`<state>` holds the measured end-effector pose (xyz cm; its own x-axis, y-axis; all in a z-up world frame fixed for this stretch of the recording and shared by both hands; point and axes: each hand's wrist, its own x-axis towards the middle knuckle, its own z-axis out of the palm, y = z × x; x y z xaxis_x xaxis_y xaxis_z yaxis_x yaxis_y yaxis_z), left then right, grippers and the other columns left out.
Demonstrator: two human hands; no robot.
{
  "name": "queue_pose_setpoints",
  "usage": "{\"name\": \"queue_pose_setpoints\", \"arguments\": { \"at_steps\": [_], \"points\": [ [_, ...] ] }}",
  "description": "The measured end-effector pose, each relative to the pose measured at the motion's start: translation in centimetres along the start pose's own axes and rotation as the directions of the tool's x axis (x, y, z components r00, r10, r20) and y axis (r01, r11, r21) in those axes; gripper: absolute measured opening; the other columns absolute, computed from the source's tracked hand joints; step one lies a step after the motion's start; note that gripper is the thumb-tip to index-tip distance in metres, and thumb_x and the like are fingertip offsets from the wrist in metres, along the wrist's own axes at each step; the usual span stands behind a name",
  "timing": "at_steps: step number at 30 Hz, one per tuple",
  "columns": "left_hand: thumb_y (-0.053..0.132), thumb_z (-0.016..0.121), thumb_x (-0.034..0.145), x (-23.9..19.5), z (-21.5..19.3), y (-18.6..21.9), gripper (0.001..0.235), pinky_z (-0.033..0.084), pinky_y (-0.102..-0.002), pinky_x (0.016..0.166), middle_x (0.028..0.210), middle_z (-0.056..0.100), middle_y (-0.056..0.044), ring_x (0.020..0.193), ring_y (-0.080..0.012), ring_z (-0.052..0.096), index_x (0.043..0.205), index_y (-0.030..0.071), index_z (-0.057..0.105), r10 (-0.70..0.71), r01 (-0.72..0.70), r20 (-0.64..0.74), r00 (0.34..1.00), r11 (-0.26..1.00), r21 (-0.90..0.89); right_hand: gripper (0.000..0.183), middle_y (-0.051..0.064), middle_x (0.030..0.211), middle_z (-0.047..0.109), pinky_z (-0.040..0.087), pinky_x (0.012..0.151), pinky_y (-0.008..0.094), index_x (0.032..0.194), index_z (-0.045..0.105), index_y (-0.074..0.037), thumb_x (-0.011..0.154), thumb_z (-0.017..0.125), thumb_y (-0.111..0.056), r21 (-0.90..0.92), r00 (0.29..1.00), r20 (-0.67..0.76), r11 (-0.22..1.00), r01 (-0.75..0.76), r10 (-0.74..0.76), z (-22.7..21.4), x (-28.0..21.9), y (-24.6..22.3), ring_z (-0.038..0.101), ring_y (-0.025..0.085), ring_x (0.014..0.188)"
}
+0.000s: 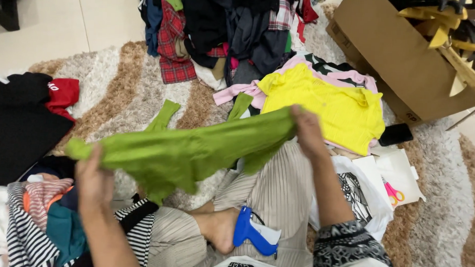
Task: The person sits on the floor and attaches small striped tags to the necklines of several garments using a hot glue gun. They handle a yellow top, a green top, and a black top, applying glue and pressing the tags into place before stacking the finished items.
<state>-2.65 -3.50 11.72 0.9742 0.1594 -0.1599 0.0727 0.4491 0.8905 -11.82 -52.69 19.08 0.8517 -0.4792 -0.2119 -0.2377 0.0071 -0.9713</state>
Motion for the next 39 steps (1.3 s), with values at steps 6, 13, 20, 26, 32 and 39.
{"name": "queue_pose_setpoints", "arguments": {
  "at_steps": [6, 13, 20, 26, 32, 39],
  "points": [
    [0.039, 0.079, 0.085, 0.7, 16.3, -0.3, 0.034, 0.058, -0.025, 0.077, 0.093, 0.071, -0.002, 0.084, -0.0154, 0.070, 0.099, 0.010, 0.066, -0.137, 0.076, 0.168, 0.976, 0.942, 0.326, 0.035, 0.007, 0.100, 0.076, 0.064, 0.080, 0.031, 0.097, 0.069, -0.005, 0.091, 0.077, -0.039, 0.410, 0.934, -0.313, 0.862, 0.297, -0.174, -13.0, 3.3, -0.3, 0.073, 0.016, 0.085],
    [0.039, 0.077, 0.092, 3.1, 29.0, -5.6, 0.045, 0.031, -0.024, 0.051, 0.066, 0.042, 0.011, 0.061, -0.0009, 0.039, 0.066, 0.024, 0.044, -0.162, 0.011, 0.420, 0.893, 0.941, 0.339, 0.029, -0.005, 0.080, 0.062, 0.052, 0.071, 0.021, 0.086, 0.062, -0.015, 0.107, 0.068, -0.033, 0.238, 0.832, -0.484, 0.874, 0.423, -0.271, -24.1, 2.3, -1.4, 0.059, 0.005, 0.074],
    [0.047, 0.076, 0.087, 6.6, 39.6, -10.6, 0.041, 0.054, -0.033, 0.060, 0.073, 0.058, 0.002, 0.069, -0.0117, 0.062, 0.074, 0.014, 0.054, -0.299, 0.207, 0.419, 0.857, 0.945, 0.252, 0.045, -0.010, 0.072, 0.043, 0.036, 0.060, 0.024, 0.074, 0.045, -0.022, 0.109, 0.069, -0.036, 0.078, 0.769, -0.626, 0.970, 0.228, -0.131, -29.5, 5.5, -1.5, 0.042, 0.005, 0.067],
    [0.041, 0.078, 0.092, 10.2, 47.9, -14.0, 0.041, 0.060, -0.054, 0.089, 0.105, 0.075, -0.018, 0.101, -0.0359, 0.077, 0.110, 0.006, 0.067, -0.251, 0.221, 0.534, 0.807, 0.968, 0.122, 0.038, 0.008, 0.081, 0.066, 0.056, 0.050, 0.032, 0.104, 0.072, -0.010, 0.112, 0.072, -0.047, -0.221, 0.693, -0.607, 0.920, 0.323, -0.389, -40.0, 14.5, 3.6, 0.068, 0.019, 0.060],
    [0.043, 0.078, 0.092, 9.8, 53.9, -12.7, 0.045, 0.055, -0.054, 0.102, 0.118, 0.075, -0.017, 0.113, -0.0360, 0.074, 0.116, 0.008, 0.064, -0.113, 0.198, 0.667, 0.736, 0.979, -0.053, 0.038, 0.010, 0.093, 0.072, 0.073, 0.065, 0.030, 0.116, 0.062, -0.006, 0.110, 0.059, -0.043, -0.089, 0.689, -0.567, 0.865, 0.494, -0.452, -38.0, 12.5, -3.0, 0.080, 0.022, 0.073],
    [0.063, 0.062, 0.101, 13.8, 45.5, -27.8, 0.059, 0.048, -0.048, 0.095, 0.109, 0.059, -0.011, 0.109, -0.0236, 0.058, 0.111, 0.005, 0.059, -0.112, -0.168, 0.588, 0.801, 0.901, 0.401, 0.028, 0.005, 0.078, 0.059, 0.051, 0.066, 0.032, 0.099, 0.068, -0.007, 0.113, 0.071, -0.031, -0.369, 0.675, -0.607, 0.901, 0.229, -0.420, -32.4, 8.2, 5.2, 0.061, 0.018, 0.067]
  ]
}}
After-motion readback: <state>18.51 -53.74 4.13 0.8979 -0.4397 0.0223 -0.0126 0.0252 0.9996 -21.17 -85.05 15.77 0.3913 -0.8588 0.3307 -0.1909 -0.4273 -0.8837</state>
